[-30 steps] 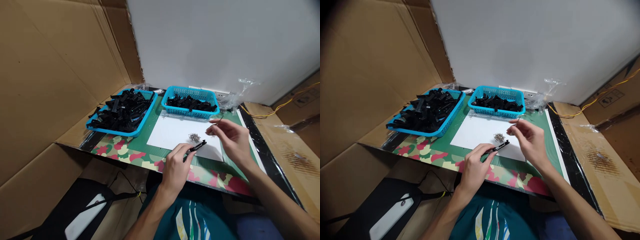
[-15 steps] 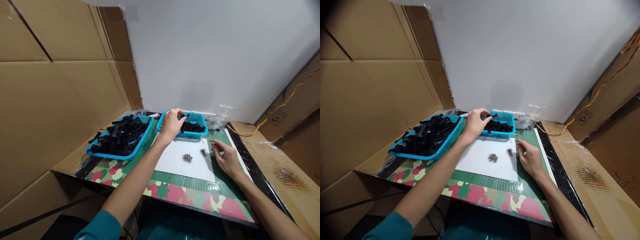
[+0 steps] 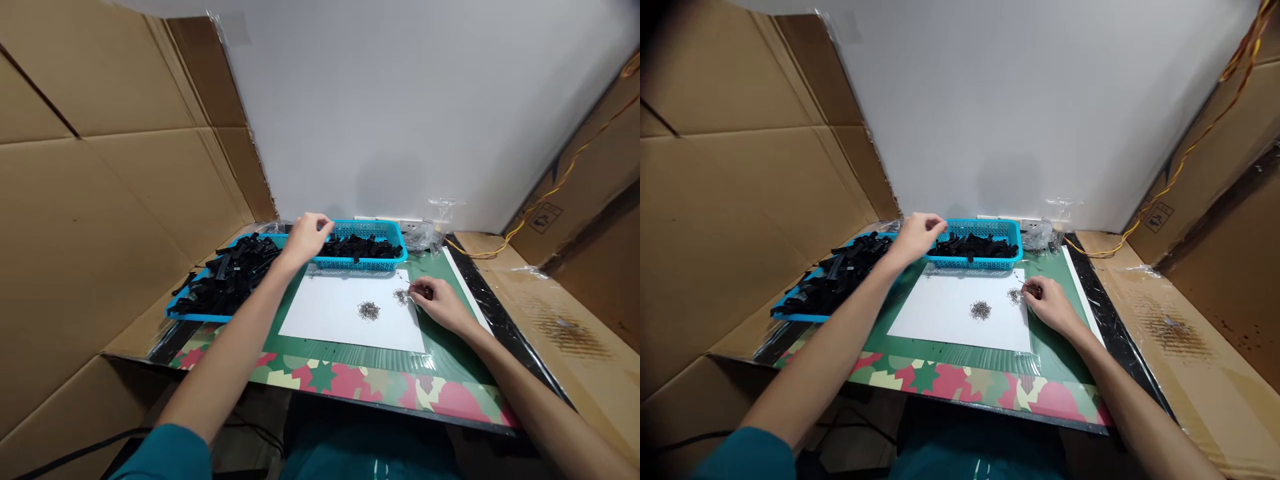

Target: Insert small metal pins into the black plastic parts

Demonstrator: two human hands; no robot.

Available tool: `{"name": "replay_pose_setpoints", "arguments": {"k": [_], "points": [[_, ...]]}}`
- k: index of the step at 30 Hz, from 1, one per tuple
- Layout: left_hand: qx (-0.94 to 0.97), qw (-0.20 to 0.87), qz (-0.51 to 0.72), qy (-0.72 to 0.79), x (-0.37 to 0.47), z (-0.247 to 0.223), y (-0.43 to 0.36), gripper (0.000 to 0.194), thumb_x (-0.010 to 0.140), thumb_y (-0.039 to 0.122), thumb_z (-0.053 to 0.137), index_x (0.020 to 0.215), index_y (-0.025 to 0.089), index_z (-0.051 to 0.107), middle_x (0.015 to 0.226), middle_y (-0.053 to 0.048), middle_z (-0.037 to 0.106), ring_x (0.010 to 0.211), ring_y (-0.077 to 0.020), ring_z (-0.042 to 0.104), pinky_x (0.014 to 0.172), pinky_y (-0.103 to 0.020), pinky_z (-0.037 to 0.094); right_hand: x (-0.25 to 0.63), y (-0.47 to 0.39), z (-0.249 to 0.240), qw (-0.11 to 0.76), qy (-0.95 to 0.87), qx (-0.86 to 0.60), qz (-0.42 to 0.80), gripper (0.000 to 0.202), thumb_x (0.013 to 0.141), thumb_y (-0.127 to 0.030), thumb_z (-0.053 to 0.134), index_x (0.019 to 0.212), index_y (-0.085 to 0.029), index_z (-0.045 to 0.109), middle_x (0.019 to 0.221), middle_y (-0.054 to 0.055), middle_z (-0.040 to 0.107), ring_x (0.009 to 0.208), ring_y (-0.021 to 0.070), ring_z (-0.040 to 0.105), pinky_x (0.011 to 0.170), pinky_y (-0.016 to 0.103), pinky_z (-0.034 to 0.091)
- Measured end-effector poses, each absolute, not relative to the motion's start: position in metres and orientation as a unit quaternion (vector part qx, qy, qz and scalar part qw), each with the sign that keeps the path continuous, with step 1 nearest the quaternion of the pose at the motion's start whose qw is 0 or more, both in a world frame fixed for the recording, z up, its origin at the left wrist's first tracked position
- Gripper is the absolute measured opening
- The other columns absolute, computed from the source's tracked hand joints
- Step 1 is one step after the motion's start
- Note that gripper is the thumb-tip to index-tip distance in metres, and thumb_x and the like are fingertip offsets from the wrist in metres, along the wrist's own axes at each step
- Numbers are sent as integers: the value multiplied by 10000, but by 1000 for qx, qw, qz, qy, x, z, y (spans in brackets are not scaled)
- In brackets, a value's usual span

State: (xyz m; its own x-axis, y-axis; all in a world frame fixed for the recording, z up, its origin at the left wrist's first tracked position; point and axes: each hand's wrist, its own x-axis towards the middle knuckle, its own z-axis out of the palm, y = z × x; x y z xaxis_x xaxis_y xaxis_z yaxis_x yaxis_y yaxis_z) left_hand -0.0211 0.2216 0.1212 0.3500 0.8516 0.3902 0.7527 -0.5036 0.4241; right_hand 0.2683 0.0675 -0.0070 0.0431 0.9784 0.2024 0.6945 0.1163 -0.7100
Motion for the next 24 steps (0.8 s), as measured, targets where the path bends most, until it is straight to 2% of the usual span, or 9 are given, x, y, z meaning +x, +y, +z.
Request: {"name": "replay_pose_setpoints", "arguments": {"k": [2,4,8,10,14,18,21,24], "points": [[803,58,258,534,-60,133,224,210,961,260,609,940,172,798,947,-97,809,886,-236,725,786,-307,506,272,65,-5,326,-671,-632,212,276,820,-402,589,808,-174,746,711,59,674,659,213,575,640,328,412],[782,6,161,602,-100,141,223,195,935,287,623,938,211,802,929,-80,801,885,-247,719,793,-307,503,274,63,-3,312,-674,-633,219,320,825,-447,612,815,-173,777,752,70,693,669,213,568,642,333,408],[743,-18,92,663,-163,142,209,152,881,269,654,879,219,798,907,-93,798,861,-283,725,768,-328,500,276,59,-2,283,-698,-616,231,327,817,-478,650,834,-189,802,811,87,729,716,231,589,677,345,424],[736,-22,70,673,-180,136,202,150,885,279,654,883,226,794,942,-86,806,884,-285,733,752,-324,495,276,59,-3,281,-704,-605,243,353,837,-494,630,853,-189,805,901,106,764,755,242,614,710,358,448],[747,-27,38,663,-191,116,193,159,901,330,663,911,242,795,954,-71,810,910,-278,739,763,-320,493,276,60,-8,290,-686,-612,266,410,846,-529,607,884,-167,796,843,117,766,723,248,625,674,355,455],[773,-45,14,633,-181,99,198,153,887,357,693,904,243,794,966,-75,812,972,-285,738,894,-345,487,277,61,-11,319,-655,-625,280,443,831,-553,610,903,-147,775,766,108,742,694,248,627,635,342,454],[779,-77,2,623,-174,92,206,164,891,304,660,959,214,779,1064,-122,802,1072,-325,718,985,-403,457,276,61,-10,335,-656,-626,258,462,845,-596,611,863,-158,758,695,84,693,644,233,589,601,338,427],[778,-104,-14,619,-169,88,213,110,858,247,662,893,187,749,1099,-172,783,1124,-363,695,1019,-444,431,274,60,-7,350,-668,-620,218,486,879,-647,594,836,-186,741,650,60,638,596,223,550,580,340,407]]}}
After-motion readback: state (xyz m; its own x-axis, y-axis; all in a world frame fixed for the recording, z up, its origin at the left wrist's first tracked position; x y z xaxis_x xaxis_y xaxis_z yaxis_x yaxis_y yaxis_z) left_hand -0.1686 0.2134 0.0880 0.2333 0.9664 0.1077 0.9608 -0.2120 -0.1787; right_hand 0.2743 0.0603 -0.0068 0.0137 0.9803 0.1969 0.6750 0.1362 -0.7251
